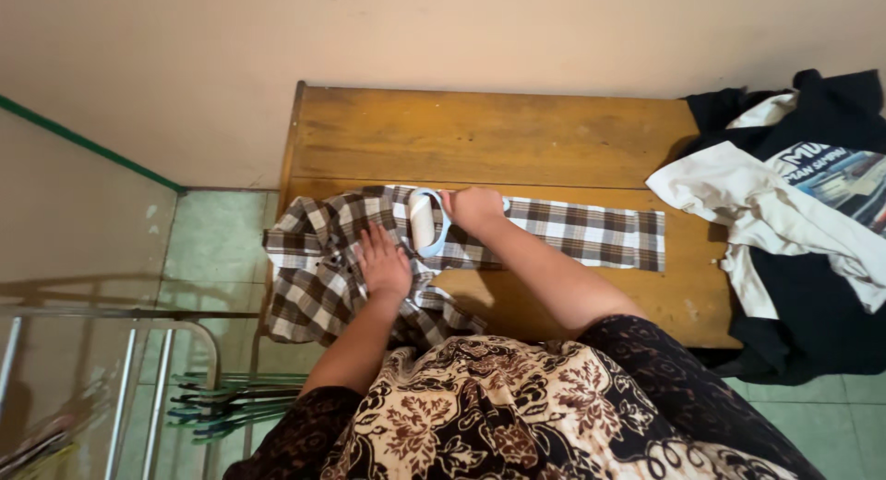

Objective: The person uses a lint roller to remove lint from a plaid shirt laid on a wooden table. They roll the tool along the sleeves and body, then fold the shirt and continue rolling the fabric.

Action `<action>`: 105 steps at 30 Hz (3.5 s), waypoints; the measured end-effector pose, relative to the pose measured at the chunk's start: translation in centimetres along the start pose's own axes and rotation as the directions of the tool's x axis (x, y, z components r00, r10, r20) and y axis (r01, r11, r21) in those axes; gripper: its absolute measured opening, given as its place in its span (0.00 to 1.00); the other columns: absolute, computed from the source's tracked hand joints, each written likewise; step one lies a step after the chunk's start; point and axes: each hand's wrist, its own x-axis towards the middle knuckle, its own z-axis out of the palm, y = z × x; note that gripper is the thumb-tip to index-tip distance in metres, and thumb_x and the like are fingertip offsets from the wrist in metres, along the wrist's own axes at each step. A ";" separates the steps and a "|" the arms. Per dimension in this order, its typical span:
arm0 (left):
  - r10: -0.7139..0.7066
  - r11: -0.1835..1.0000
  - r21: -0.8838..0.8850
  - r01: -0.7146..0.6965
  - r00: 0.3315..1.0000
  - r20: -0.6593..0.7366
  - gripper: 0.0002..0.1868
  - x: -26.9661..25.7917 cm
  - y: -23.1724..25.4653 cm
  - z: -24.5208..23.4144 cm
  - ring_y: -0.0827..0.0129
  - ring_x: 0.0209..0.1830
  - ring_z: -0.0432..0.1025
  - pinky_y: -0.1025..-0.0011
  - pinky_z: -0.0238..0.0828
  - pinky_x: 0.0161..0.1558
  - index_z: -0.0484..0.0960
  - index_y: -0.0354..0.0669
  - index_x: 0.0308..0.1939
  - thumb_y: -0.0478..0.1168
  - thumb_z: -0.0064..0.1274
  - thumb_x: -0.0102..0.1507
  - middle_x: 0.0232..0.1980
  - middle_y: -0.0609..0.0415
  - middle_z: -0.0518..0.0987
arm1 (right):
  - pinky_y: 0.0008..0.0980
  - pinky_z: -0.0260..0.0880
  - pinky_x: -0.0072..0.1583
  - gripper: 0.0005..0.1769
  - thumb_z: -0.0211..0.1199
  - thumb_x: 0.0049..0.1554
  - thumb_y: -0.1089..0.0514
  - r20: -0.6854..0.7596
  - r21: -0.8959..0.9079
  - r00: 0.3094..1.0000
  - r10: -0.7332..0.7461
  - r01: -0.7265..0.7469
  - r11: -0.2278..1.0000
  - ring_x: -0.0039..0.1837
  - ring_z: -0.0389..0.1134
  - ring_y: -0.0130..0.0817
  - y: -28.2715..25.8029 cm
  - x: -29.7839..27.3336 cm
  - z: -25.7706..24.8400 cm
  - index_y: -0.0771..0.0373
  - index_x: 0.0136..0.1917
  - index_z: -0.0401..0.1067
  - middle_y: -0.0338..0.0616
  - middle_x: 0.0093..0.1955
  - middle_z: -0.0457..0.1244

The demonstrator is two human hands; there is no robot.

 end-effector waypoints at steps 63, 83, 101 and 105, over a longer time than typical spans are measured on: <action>0.005 0.998 0.066 -0.001 0.998 -0.069 0.39 0.0 -0.6 2.5 0.47 0.84 0.40 0.44 0.36 0.77 0.55 0.32 0.79 0.51 0.37 0.68 0.85 0.43 0.46 | 0.54 0.73 0.50 0.36 0.39 0.69 0.36 -0.107 -0.183 0.885 0.454 -0.466 0.865 0.45 0.74 0.57 41.1 -15.8 -5.1 0.57 0.41 0.82 0.55 0.42 0.72; -0.031 0.999 0.024 0.030 0.998 0.057 0.40 0.3 -0.1 0.9 0.45 0.83 0.35 0.46 0.28 0.77 0.49 0.31 0.78 0.51 0.37 0.67 0.84 0.40 0.40 | 0.52 0.74 0.51 0.35 0.39 0.66 0.35 0.111 -0.022 0.990 0.086 -0.084 0.996 0.48 0.74 0.56 -1.7 2.4 -2.7 0.55 0.42 0.82 0.53 0.43 0.72; -0.058 0.998 -0.016 0.062 0.980 0.192 0.42 0.5 0.2 -0.8 0.46 0.84 0.29 0.47 0.21 0.77 0.43 0.30 0.79 0.52 0.33 0.68 0.85 0.41 0.32 | 0.52 0.73 0.54 0.35 0.36 0.67 0.37 0.192 -0.071 0.965 0.177 -0.166 0.984 0.54 0.74 0.53 -3.9 6.9 -2.0 0.54 0.49 0.82 0.50 0.50 0.72; -0.058 0.998 -0.010 0.060 0.985 0.160 0.41 0.3 0.3 -0.7 0.47 0.84 0.30 0.47 0.21 0.77 0.44 0.30 0.79 0.51 0.34 0.68 0.85 0.42 0.34 | 0.52 0.72 0.56 0.35 0.36 0.67 0.35 0.177 -0.065 0.959 0.222 -0.214 0.975 0.55 0.73 0.55 -0.9 5.8 -2.2 0.54 0.50 0.81 0.52 0.51 0.72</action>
